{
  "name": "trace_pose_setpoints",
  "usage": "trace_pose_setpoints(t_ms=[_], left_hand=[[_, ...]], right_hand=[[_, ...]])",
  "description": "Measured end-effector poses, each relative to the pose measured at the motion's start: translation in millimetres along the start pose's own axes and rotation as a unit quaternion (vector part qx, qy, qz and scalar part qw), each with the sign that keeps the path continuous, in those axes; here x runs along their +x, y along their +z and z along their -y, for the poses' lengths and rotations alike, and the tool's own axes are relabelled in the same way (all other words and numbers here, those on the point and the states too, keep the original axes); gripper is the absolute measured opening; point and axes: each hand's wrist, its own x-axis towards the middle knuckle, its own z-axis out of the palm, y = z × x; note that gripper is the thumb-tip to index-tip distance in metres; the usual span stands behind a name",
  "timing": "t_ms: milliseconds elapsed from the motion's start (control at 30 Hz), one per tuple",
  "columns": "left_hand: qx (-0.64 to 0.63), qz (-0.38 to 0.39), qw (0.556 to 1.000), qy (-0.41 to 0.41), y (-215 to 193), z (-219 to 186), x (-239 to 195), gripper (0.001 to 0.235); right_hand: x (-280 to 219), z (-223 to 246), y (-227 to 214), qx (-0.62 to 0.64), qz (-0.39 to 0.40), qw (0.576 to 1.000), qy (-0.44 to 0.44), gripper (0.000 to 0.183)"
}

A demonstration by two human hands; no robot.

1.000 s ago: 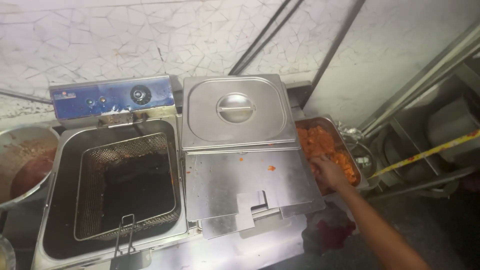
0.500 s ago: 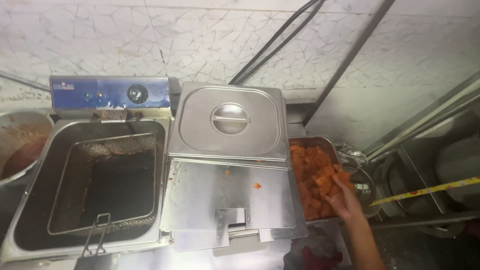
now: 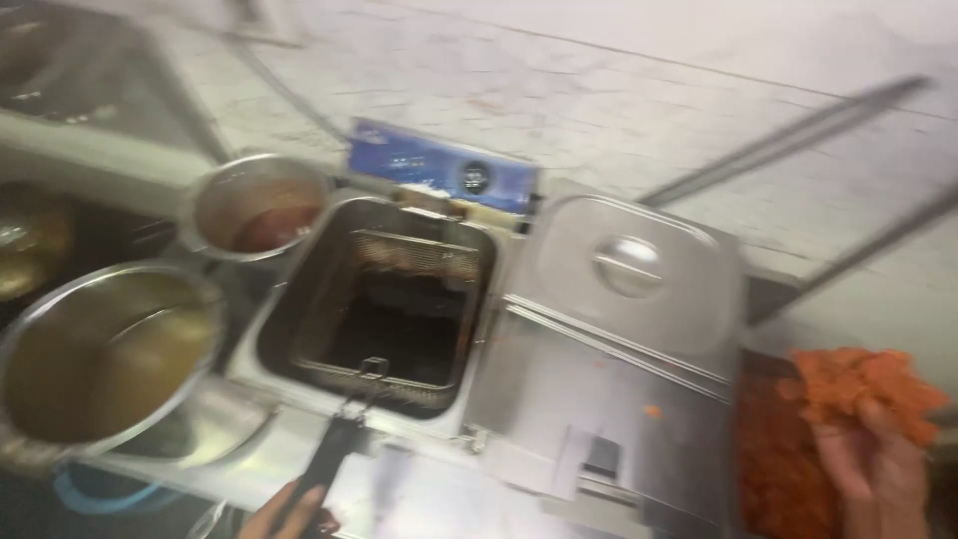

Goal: The person places orange-marinated food pieces by hand from a tray into a deep fryer basket in hot oil, then lowers the basket. They retrieve a piece from a pot of liquid, wipe their hands with a cloth, and later use a knife to stir and separate the frying pieces in the basket.

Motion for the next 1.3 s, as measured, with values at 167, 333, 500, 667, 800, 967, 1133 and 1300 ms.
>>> trace_pose_setpoints(t_ms=[167, 333, 500, 667, 800, 967, 1133, 1300], left_hand=[[-0.124, 0.093, 0.988, -0.003, 39, -114, -47, 0.049], [-0.153, 0.095, 0.984, 0.016, 47, -121, -63, 0.055], [-0.145, 0.114, 0.982, 0.032, 43, -75, -38, 0.052], [-0.144, 0.115, 0.976, 0.119, 42, 1, -4, 0.048], [-0.139, 0.155, 0.961, 0.183, 40, 17, 7, 0.045], [-0.127, 0.139, 0.970, 0.153, 43, 5, -4, 0.046], [-0.124, 0.132, 0.974, 0.139, 43, -13, -17, 0.046], [-0.100, 0.104, 0.980, 0.135, 43, -26, -29, 0.047]], right_hand=[[2, -36, 154, 0.134, 0.245, 0.958, 0.055, 0.043], [-3, -129, 290, 0.092, 0.336, 0.923, 0.165, 0.042], [-18, -187, 397, -0.130, 0.297, 0.898, 0.297, 0.049], [-18, -236, 449, -0.390, 0.370, 0.808, 0.240, 0.038], [-3, -249, 472, -0.440, 0.382, 0.796, 0.162, 0.032], [-3, -227, 508, -0.374, 0.397, 0.819, 0.177, 0.031], [0, -215, 519, -0.374, 0.400, 0.814, 0.193, 0.032], [23, -244, 491, -0.474, 0.457, 0.732, 0.177, 0.047]])
